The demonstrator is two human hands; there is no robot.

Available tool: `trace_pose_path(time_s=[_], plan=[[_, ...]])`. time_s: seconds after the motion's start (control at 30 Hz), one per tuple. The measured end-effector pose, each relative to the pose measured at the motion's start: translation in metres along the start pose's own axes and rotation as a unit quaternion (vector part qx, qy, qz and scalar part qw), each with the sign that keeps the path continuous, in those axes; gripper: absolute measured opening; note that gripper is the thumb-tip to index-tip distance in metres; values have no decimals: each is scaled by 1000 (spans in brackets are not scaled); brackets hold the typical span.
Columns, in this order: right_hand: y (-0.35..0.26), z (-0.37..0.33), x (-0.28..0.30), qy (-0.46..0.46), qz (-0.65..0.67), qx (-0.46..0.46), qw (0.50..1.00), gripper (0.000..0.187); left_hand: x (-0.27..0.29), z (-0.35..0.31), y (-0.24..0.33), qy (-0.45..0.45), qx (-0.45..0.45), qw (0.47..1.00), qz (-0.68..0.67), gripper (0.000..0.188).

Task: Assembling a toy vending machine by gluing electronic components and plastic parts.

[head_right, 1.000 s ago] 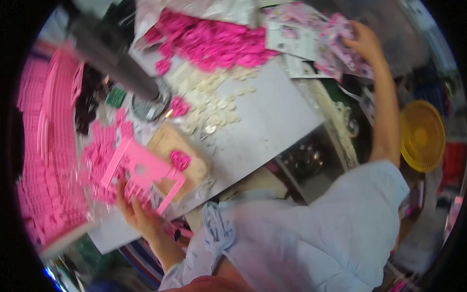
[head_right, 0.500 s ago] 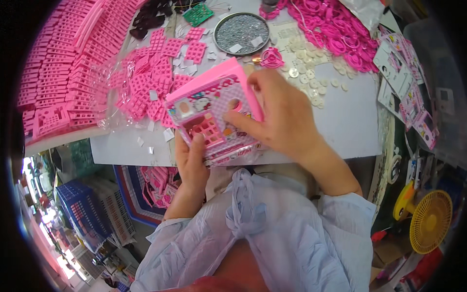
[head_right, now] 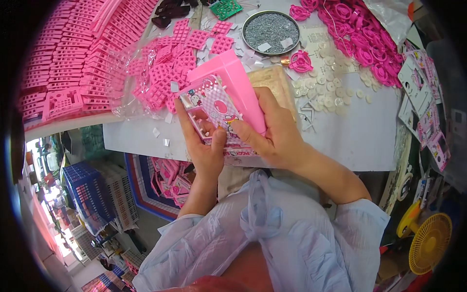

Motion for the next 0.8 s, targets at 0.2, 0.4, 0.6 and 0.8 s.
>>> trace_pose_path(time_s=[0.2, 0.4, 0.6, 0.8], plan=[[-4, -5, 0, -17, -76, 21, 997, 52, -1, 1, 14, -1, 64, 994, -86, 105], [0, 7, 12, -148, 16, -12, 989, 60, 12, 7, 22, -106, 12, 992, 72, 99], [-13, 14, 11, -202, 240, -165, 935, 68, 28, 31, 4, 41, 145, 973, -172, 68], [0, -2, 24, -199, 208, -185, 940, 62, 23, 29, -14, 112, 98, 977, -153, 51]])
Point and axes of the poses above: each hand's wrist, its own z-axis towards the middle knuckle, its own x-axis out of the back of the hand, y = z × x, the point moved 1 cm from there along z, towards the middle knuckle, and after that the axes turned 12 degrees about -x, right-handed, at the moved point
